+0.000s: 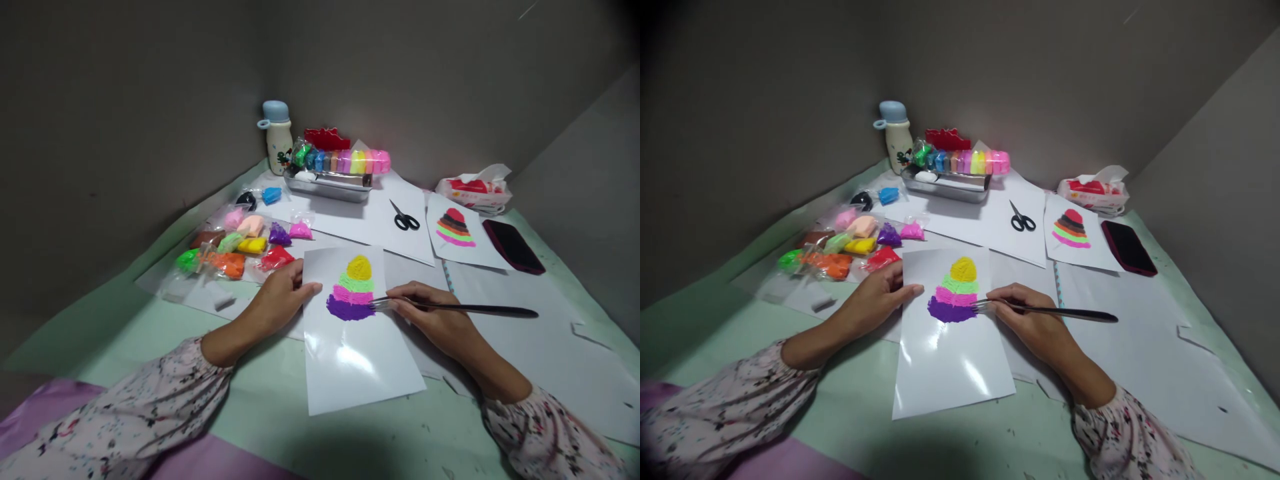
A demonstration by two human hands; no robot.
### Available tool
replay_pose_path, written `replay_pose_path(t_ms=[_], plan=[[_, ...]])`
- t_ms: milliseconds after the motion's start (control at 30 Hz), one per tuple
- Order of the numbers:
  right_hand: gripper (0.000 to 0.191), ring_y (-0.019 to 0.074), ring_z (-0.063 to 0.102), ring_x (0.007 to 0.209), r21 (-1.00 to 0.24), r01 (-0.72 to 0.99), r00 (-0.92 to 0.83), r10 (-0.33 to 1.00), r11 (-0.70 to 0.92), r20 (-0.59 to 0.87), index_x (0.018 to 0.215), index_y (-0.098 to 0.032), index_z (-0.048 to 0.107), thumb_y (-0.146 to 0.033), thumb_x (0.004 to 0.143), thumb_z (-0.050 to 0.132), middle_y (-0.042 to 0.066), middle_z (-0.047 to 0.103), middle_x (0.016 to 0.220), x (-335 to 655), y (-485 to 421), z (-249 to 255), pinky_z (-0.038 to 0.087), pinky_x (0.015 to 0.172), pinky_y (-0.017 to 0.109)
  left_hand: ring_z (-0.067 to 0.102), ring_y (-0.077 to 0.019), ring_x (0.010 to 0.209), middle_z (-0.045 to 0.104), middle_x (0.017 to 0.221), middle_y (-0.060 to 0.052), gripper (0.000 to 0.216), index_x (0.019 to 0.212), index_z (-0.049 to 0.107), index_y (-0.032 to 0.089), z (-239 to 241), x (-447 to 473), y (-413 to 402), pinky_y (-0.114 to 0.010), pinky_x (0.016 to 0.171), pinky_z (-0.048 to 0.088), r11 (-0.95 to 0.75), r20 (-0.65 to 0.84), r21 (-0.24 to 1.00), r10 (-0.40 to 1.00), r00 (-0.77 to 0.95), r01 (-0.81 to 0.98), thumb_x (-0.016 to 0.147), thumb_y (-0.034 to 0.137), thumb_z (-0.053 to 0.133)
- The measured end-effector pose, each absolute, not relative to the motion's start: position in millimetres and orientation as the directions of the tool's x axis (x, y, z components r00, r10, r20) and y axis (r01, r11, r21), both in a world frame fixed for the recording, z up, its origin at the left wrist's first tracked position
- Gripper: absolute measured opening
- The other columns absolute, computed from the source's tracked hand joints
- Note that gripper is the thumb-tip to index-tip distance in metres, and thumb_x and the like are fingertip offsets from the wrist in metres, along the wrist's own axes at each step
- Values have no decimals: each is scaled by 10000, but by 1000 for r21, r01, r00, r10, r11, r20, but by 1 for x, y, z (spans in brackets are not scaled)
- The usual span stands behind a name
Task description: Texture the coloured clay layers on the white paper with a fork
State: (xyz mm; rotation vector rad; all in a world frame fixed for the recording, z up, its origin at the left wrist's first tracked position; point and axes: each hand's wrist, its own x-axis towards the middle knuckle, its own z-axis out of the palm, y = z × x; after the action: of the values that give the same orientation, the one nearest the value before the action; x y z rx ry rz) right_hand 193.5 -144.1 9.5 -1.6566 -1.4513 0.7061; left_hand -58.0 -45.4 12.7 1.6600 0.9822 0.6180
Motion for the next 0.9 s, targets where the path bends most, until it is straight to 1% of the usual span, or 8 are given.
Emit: replay_pose_path(t_ms=[133,200,400,533,733,900], plan=[[190,177,655,685,-843,535,217,973,-51,79,864,-202,732,-344,746,686,49,721,815,195,-145,11,543,629,298,585,-155,725,639,873,-35,255,1031,562,161,14,-59,-46,-263,603,445,-88,-75,959,838,540,269,811,289,554],[185,171,647,677,-853,519,219,972,-44,83,873,-201,730,-334,753,683,48,718,817,192,-145,12,536,619,293,588,-161,738,639,879,-38,256,1027,562,159,14,-59,-46,-266,608,445,-95,-66,960,838,542,264,810,294,556],[161,165,638,700,-847,531,115,987,36,115,877,-230,742,-332,785,658,36,712,822,181,-144,13,524,616,279,586,-168,736,636,861,-42,273,1033,572,155,10,-58,-46,-275,607,445,-127,-53,946,846,531,297,809,308,553],[156,156,633,734,-847,526,78,988,73,134,893,-237,740,-331,799,660,26,707,841,177,-143,13,515,649,272,596,-175,772,649,911,-45,299,1082,559,167,10,-56,-45,-282,629,459,-120,-54,954,836,547,276,815,300,547],[168,159,633,747,-846,526,53,990,86,133,912,-233,742,-337,806,663,31,706,855,177,-142,13,506,648,279,593,-166,747,653,907,-52,265,1045,558,158,13,-55,-46,-269,610,451,-105,-59,960,832,551,261,810,279,546],[169,178,643,782,-844,530,38,992,85,123,913,-233,741,-332,812,649,45,712,876,179,-142,13,520,667,299,593,-164,759,654,919,-53,244,1020,555,159,12,-55,-47,-268,623,450,-94,-63,964,827,558,247,807,276,548]])
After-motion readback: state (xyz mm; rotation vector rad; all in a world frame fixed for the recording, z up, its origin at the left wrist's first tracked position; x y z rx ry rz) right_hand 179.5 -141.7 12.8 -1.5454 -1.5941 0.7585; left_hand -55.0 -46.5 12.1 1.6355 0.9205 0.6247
